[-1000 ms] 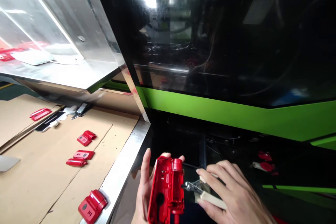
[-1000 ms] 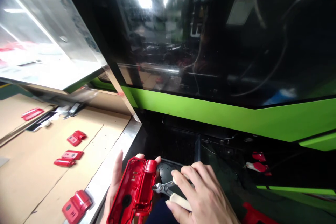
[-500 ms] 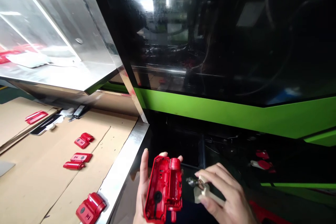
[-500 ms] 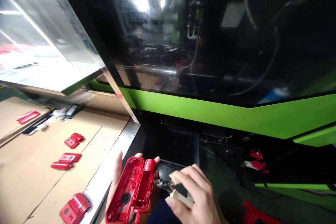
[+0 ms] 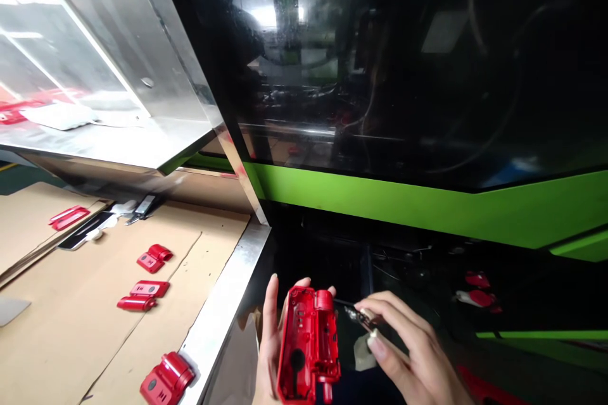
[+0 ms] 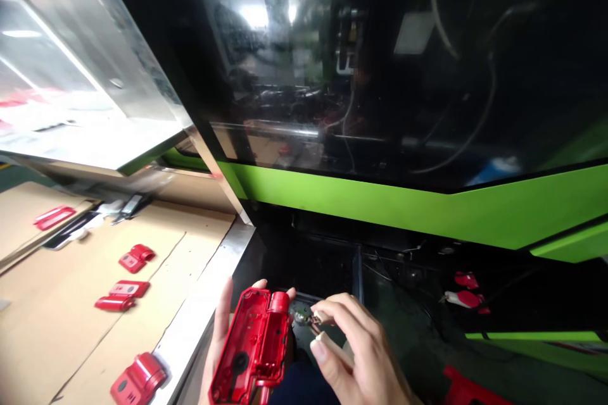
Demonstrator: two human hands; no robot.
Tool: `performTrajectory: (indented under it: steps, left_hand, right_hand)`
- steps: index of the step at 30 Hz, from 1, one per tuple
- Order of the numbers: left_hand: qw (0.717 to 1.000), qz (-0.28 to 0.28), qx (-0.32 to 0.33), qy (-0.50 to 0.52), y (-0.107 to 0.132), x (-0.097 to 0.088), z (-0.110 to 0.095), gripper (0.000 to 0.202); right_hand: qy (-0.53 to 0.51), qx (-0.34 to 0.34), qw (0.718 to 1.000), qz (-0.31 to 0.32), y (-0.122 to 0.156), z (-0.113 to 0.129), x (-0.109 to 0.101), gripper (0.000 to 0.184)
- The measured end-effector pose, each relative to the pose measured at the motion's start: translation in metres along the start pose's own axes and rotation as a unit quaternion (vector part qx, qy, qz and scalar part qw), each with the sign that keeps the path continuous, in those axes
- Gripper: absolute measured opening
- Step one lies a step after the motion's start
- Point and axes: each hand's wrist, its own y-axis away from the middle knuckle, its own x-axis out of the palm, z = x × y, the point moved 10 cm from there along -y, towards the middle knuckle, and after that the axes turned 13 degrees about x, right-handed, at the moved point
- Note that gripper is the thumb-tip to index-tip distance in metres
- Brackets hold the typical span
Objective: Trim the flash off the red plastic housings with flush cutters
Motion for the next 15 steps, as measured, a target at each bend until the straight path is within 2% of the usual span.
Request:
performTrajectory:
  steps: [2,5,9,15]
  left_hand:
    - [0.998,0.031,0.047,-0.028,0.002,0.012,-0.007,0.114]
    - [0.993,-0.007,0.077,-0.094,0.005,0.014,-0.008,0.114]
    - [0.988,-0.035,0.079,-0.124,0.010,0.019,-0.002,0.116]
    - [0.987,-0.076,0.081,-0.114,0.015,0.020,0.001,0.116]
  right_hand:
    - [0.072,-0.014,0.997,-0.004,-0.002,0.009,0.001,0.023]
    - [0.148,-0.015,0.989,0.004,-0.008,0.016,0.007,0.025]
    - [0.181,0.019,0.983,-0.007,-0.015,0.015,0.010,0.025]
    - [0.188,0.024,0.982,-0.026,-0.018,0.016,0.012,0.026]
